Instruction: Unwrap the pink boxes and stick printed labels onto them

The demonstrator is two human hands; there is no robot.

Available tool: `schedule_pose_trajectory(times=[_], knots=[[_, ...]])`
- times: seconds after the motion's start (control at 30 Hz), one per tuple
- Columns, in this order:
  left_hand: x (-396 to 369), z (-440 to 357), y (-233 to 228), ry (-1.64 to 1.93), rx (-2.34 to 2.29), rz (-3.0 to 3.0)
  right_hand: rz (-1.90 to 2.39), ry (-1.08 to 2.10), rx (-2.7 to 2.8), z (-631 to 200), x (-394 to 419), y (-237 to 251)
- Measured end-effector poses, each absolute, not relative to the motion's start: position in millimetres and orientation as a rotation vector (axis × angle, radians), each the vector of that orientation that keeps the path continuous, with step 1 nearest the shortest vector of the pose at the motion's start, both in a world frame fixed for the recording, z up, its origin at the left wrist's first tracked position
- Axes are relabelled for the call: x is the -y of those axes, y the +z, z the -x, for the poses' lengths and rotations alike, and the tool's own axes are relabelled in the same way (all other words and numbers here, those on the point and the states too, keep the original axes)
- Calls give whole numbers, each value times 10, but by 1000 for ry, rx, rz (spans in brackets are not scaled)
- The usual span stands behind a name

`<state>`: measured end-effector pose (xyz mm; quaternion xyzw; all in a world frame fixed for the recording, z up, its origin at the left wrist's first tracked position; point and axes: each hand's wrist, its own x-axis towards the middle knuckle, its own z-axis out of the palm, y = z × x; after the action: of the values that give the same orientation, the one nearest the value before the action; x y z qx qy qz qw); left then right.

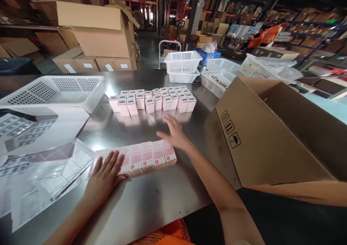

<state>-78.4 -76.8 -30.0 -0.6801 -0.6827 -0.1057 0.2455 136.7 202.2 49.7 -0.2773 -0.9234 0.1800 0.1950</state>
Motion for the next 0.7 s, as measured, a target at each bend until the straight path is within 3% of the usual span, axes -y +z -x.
schedule_pose_trajectory(times=[0.23,0.47,0.7], knots=[[860,568,-42,-539,1903,1826,731,212,2607,18,-2678,945],[751,539,280,-1665,2343,1382,657,89,2598,48,-2400,794],[438,517,426,-1967,2343,1368,790,138,2527,94,-2426,699]])
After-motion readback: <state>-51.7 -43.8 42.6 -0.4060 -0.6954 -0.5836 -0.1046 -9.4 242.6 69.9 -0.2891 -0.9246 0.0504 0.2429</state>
